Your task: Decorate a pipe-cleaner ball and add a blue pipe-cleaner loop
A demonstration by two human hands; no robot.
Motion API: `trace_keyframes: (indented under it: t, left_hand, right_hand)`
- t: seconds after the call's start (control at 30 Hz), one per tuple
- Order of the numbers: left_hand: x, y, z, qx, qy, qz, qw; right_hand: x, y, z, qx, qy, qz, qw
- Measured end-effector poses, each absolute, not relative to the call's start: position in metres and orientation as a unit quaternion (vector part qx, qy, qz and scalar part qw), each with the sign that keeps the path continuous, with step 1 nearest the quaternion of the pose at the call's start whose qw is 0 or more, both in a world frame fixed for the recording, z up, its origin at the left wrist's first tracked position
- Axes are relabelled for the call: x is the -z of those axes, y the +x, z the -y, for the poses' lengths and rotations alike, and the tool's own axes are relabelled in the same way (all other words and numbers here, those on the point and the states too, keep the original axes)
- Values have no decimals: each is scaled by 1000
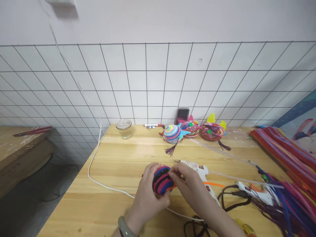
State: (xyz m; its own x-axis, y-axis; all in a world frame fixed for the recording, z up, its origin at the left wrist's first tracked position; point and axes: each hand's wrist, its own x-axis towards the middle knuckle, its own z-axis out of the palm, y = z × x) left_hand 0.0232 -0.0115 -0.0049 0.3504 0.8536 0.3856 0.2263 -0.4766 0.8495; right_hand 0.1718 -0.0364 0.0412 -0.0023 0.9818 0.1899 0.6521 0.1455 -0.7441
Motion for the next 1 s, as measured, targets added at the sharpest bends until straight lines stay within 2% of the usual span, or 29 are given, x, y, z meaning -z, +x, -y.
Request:
trace_keyframes:
  t: [0.17, 0.37, 0.53, 0.7, 0.8, 0.87, 0.93, 1.0]
  left_hand:
    - [8, 21, 11, -422, 760, -363, 335]
    - [6, 20, 11, -423, 767, -368, 312]
    - [9, 21, 10, -430, 754, -381, 319]
    - [10, 21, 5, -437, 652, -451, 425]
    - [8, 20, 0, -459, 544, -477, 515]
    - [7, 19, -4, -486, 472, -476, 561]
    - [7, 17, -6, -504, 404, -453, 614]
    - [7, 17, -7, -503, 342, -407, 682]
  right_hand:
    - [-37, 180, 30, -228, -642, 641, 355]
    - [-32, 204, 22, -249, -666, 580, 398]
    - [-50, 204, 28, -250, -662, 545, 449]
    - [-84, 225, 41, -178, -629, 498, 570]
    - [-92, 234, 54, -195, -593, 471, 624]
    - [-90, 231, 65, -248, -611, 510, 552]
    - [-84, 221, 75, -316, -625, 588, 405]
    - [-76, 206, 81, -337, -615, 649, 295]
